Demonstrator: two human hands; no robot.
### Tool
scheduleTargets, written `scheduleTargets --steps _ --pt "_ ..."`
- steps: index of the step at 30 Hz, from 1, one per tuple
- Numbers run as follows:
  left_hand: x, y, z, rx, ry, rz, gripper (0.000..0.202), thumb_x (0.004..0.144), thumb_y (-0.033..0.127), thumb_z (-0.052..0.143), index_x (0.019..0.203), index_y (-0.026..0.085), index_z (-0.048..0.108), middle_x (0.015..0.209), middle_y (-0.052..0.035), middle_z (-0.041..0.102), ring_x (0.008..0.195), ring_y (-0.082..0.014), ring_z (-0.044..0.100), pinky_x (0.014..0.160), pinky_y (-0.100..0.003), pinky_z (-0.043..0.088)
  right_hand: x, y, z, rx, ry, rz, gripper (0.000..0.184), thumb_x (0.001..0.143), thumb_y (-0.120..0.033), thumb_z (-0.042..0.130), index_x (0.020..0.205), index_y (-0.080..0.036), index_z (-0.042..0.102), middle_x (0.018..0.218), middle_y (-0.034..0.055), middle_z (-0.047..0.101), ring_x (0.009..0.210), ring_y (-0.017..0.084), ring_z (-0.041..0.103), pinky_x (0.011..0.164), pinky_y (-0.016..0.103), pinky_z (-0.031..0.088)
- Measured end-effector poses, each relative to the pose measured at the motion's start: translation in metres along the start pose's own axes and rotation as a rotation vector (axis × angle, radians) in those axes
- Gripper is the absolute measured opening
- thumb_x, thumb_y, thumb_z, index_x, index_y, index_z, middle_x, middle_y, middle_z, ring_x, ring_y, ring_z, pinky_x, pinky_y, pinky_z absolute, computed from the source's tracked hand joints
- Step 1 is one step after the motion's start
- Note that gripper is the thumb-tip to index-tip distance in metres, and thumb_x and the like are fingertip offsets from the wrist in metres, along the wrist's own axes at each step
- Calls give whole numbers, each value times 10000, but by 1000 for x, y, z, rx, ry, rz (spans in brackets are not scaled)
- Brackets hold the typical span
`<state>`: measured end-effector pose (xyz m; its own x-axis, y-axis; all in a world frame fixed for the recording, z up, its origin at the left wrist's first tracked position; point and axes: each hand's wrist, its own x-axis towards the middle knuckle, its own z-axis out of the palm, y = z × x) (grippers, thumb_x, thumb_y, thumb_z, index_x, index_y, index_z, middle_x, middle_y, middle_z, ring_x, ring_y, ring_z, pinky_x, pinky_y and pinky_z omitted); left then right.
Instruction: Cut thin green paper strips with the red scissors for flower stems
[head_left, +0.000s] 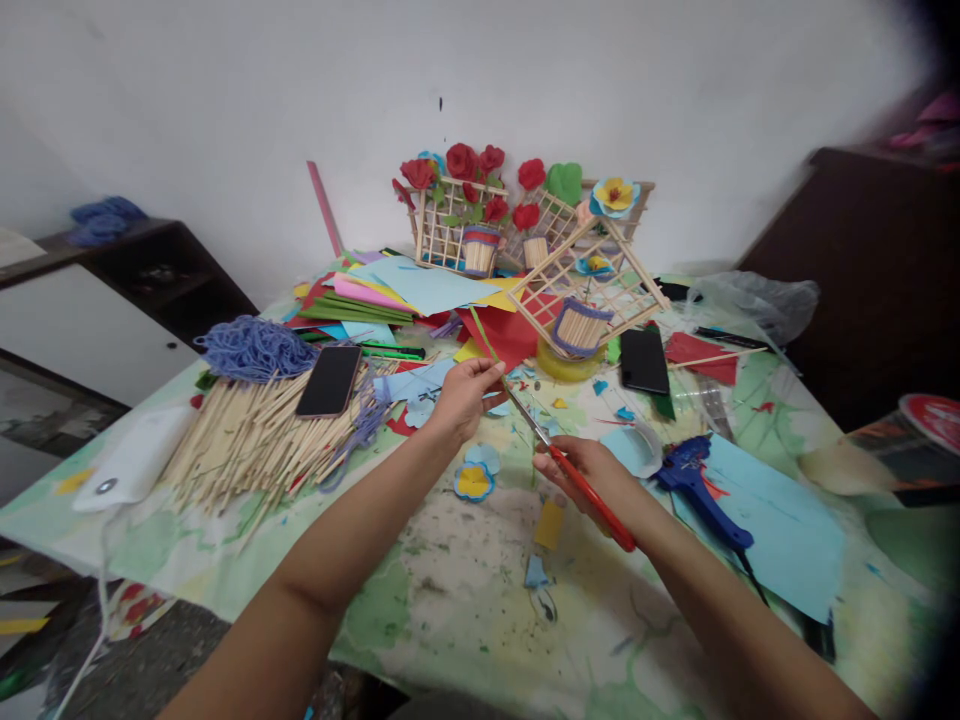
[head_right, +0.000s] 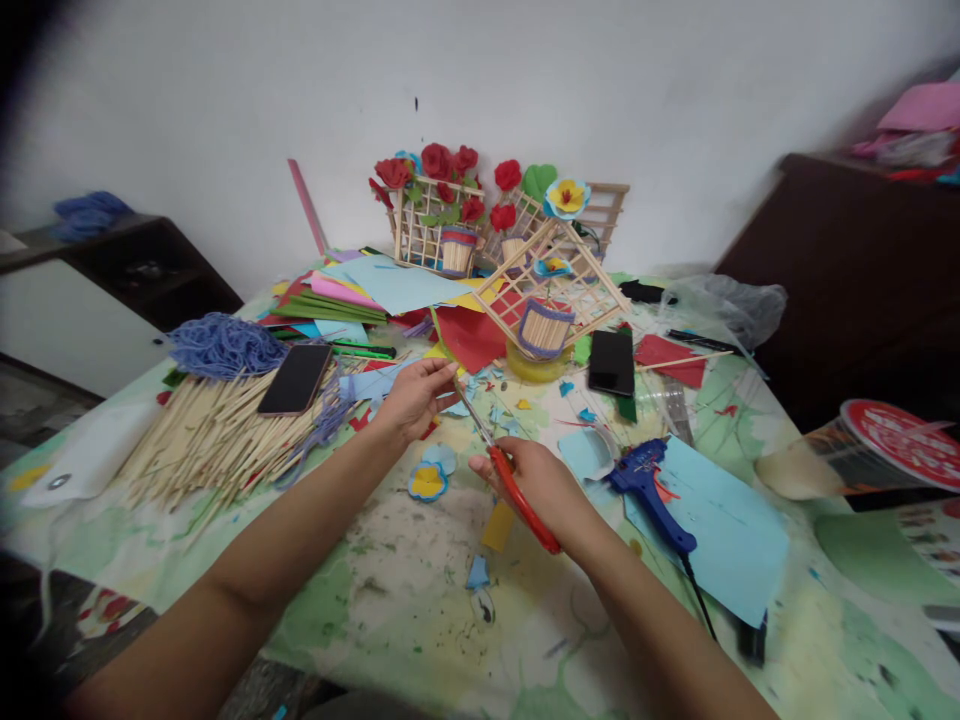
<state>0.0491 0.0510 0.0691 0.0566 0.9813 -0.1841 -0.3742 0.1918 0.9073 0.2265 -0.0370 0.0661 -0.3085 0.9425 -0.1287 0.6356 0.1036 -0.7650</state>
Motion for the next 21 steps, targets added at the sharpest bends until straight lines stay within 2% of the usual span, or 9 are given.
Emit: scheduleTargets --steps 21 --pt "-1 3 -1 -49 -10 -18 207 648 243 718 718 150 547 657 -1 590 600 -101 580 647 -270 489 3 1 1 55 -2 17 374 815 -539 488 680 -191 478 555 -29 483 490 96 404 481 228 286"
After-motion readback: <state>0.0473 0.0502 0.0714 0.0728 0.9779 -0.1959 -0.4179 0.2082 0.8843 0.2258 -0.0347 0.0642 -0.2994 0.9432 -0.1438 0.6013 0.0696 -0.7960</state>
